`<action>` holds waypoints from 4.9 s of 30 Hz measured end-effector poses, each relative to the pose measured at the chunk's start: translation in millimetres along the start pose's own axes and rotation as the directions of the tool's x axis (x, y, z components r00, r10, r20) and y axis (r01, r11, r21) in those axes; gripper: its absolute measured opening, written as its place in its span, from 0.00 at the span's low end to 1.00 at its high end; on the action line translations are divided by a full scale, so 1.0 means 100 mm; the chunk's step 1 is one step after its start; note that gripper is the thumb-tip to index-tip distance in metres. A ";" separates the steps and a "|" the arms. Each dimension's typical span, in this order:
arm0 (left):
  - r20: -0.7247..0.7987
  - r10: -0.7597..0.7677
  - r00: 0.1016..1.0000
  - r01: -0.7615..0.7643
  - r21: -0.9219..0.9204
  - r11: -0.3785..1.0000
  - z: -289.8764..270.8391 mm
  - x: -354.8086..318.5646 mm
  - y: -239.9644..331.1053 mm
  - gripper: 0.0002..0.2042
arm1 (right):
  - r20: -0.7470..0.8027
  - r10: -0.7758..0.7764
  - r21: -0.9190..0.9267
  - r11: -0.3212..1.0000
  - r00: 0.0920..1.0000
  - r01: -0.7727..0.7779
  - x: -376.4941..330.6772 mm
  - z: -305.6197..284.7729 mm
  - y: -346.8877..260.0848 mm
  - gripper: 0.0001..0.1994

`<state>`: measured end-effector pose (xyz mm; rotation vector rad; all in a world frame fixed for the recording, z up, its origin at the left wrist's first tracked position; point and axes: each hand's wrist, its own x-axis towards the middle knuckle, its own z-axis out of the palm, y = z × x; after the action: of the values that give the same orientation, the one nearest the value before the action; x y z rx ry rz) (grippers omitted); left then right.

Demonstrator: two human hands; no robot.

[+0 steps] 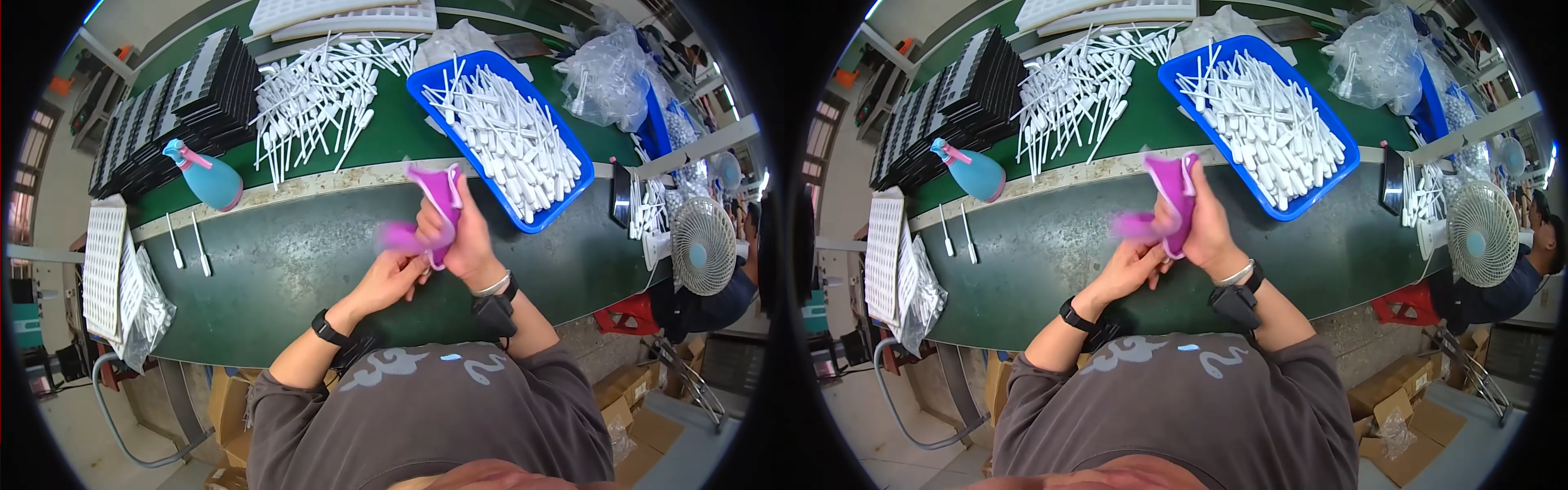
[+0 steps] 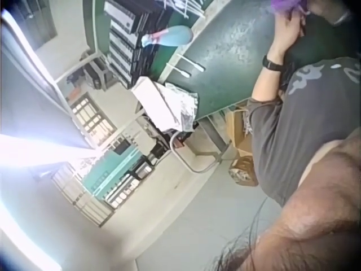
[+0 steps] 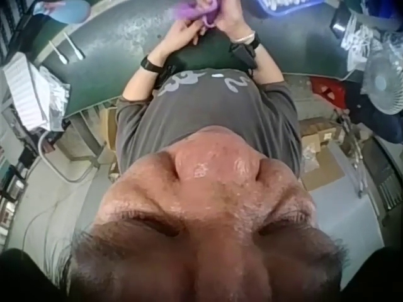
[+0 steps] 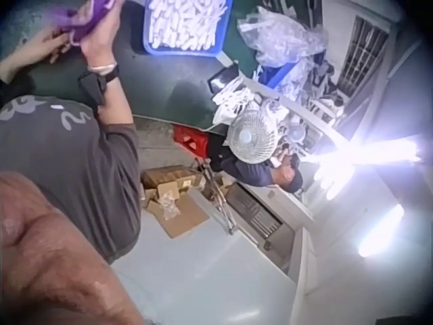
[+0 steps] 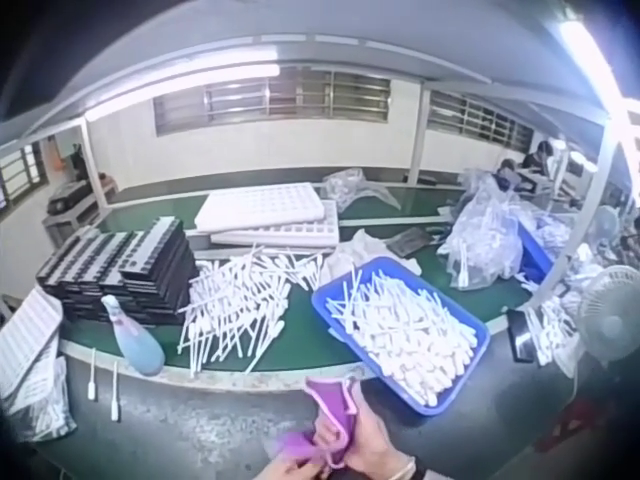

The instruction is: The person picks up a swab from a pile, wipes its tip and handle with a cloth, and places it into a blue tray, repeating this process for several swabs.

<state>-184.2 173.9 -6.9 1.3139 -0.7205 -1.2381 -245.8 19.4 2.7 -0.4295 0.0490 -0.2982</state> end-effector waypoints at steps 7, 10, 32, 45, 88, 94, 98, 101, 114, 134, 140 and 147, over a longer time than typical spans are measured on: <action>0.158 0.016 0.987 0.044 -0.370 0.928 0.06 0.02 -0.16 0.08 | -0.232 -0.006 -0.368 0.926 0.973 -0.082 0.05 0.03 -0.09 0.25; 0.208 -0.049 0.977 0.141 -0.453 0.881 0.09 0.03 -0.05 0.09 | 0.067 0.027 -0.032 0.999 0.997 -0.025 0.08 -0.03 -0.34 0.25; -0.530 0.203 0.823 -0.206 0.055 0.977 -0.17 0.20 0.45 0.12 | -0.232 0.419 -0.511 0.715 0.878 -0.476 -0.28 0.03 0.02 0.19; -0.676 0.312 0.668 -0.407 0.019 0.913 -0.11 0.60 0.48 0.12 | -0.035 -0.021 -0.766 0.643 0.999 -0.013 -0.32 -0.03 -0.05 0.18; -0.434 0.392 0.811 -0.278 0.303 0.911 -0.16 2.24 1.08 0.17 | -0.459 -0.428 -0.547 0.827 0.779 0.132 -0.19 -0.21 -0.35 0.16; -0.368 0.660 0.655 0.261 0.930 0.259 -0.91 1.82 0.97 0.17 | -0.473 -0.163 -0.309 0.951 0.866 0.010 -0.26 -0.01 -0.53 0.16; -0.476 0.454 0.753 0.447 0.877 0.177 -1.46 1.63 0.60 0.23 | -0.517 -0.066 -0.267 0.960 0.853 -0.088 -0.19 -0.11 -0.37 0.14; -0.489 0.414 0.767 0.420 0.872 0.253 -1.77 1.56 0.43 0.25 | -0.440 -0.016 -0.209 0.974 0.898 -0.085 -0.11 -0.31 -0.21 0.16; -0.459 0.508 0.729 0.112 0.812 0.573 -0.73 0.72 0.89 0.11 | -0.386 0.054 -0.194 0.971 0.921 -0.138 -0.23 -0.26 -0.27 0.21; -0.456 0.275 0.847 -0.211 0.187 0.960 -0.19 0.38 -0.01 0.13 | -0.151 -0.046 -0.759 0.646 0.987 -0.086 -0.26 -0.15 -0.01 0.14; -0.618 0.188 0.763 -0.319 -0.108 0.942 -0.21 0.35 0.25 0.13 | -0.213 0.209 -0.161 0.956 0.954 -0.245 -0.24 -0.22 -0.10 0.20; -0.621 0.152 0.769 -0.390 -0.267 0.881 -0.37 0.32 0.10 0.11 | -0.063 0.249 0.309 0.926 0.966 -0.218 -0.19 -0.15 -0.30 0.28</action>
<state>-139.2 153.7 -11.5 1.1167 -0.1917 -0.6217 -273.5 -6.5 1.5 -0.1034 0.1515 -0.0876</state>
